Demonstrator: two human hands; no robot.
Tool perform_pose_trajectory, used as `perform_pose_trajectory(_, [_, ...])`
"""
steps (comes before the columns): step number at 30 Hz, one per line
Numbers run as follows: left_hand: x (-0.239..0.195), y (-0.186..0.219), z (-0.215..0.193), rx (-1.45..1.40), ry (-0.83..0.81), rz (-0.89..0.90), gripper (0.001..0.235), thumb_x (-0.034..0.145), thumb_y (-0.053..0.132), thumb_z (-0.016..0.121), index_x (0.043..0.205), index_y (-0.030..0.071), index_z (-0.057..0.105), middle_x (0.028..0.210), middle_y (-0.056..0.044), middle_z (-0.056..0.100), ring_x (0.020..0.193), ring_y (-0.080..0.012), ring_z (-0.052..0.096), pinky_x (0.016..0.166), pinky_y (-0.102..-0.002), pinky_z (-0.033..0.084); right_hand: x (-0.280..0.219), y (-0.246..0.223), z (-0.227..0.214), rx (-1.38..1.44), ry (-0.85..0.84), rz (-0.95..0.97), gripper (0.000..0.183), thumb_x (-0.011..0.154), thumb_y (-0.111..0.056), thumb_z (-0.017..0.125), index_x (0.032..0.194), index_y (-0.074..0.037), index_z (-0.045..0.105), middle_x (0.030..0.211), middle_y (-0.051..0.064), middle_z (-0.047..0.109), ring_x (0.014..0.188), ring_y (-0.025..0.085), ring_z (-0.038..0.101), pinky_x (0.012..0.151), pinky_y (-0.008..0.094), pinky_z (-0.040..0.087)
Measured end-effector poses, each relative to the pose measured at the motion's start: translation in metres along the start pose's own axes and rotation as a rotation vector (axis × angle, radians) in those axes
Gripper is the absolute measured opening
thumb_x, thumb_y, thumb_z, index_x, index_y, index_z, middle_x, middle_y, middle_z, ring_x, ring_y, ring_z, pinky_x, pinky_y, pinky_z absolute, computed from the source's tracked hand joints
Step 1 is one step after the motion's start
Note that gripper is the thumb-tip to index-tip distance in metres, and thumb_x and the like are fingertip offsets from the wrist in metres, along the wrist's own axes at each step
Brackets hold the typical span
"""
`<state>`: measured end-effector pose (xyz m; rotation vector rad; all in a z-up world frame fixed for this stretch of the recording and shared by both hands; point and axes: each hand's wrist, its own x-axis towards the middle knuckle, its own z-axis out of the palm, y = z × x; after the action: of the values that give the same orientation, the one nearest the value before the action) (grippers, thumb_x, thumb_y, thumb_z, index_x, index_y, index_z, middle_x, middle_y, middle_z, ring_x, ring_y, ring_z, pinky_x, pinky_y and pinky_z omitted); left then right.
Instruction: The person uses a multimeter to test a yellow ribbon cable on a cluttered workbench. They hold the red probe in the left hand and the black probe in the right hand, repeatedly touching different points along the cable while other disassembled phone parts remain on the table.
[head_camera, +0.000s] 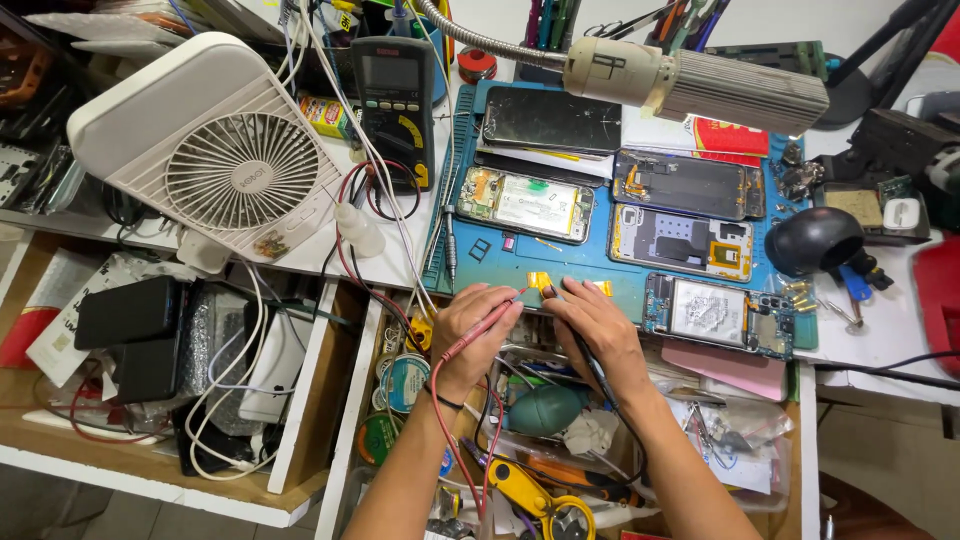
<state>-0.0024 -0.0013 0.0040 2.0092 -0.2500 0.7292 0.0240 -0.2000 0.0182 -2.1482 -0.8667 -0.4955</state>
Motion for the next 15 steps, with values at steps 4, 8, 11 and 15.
perform_pose_trajectory(4, [0.0,0.001,0.0,0.008,0.006,0.015,0.011,0.09,0.017,0.08,0.098,0.01,0.078,0.091,-0.008,0.08,0.088,-0.0284,0.078,0.093,-0.04,0.057,-0.006,0.002,-0.003,0.078,0.007,0.052,0.028,0.098,-0.011,0.061,0.123,-0.014,0.073,0.123,0.006,0.076,0.123,0.03,0.066,0.11,0.044,0.047])
perform_pose_trajectory(8, [-0.001,0.002,-0.001,-0.001,-0.006,0.001,0.01,0.09,0.016,0.08,0.098,0.01,0.077,0.09,-0.01,0.08,0.088,-0.0293,0.078,0.093,-0.04,0.057,-0.022,0.01,-0.006,0.258,0.189,0.28,0.026,0.101,-0.016,0.059,0.126,-0.01,0.054,0.109,0.007,0.078,0.108,0.031,0.073,0.092,0.043,0.056])
perform_pose_trajectory(11, [-0.002,0.001,-0.001,-0.018,-0.012,-0.01,0.01,0.09,0.015,0.08,0.097,0.009,0.078,0.09,-0.01,0.079,0.087,-0.0299,0.077,0.093,-0.04,0.058,-0.032,-0.003,-0.018,0.191,0.305,0.386,0.017,0.1,-0.015,0.066,0.112,-0.007,0.059,0.089,0.009,0.079,0.088,0.028,0.077,0.075,0.036,0.056])
perform_pose_trajectory(15, [-0.003,-0.002,0.002,-0.027,-0.012,-0.015,0.009,0.09,0.014,0.08,0.097,0.009,0.078,0.09,-0.01,0.079,0.087,-0.0298,0.077,0.092,-0.04,0.058,-0.05,-0.008,-0.021,0.03,0.319,0.429,0.012,0.094,-0.015,0.076,0.103,-0.007,0.076,0.074,0.012,0.075,0.069,0.027,0.074,0.059,0.032,0.054])
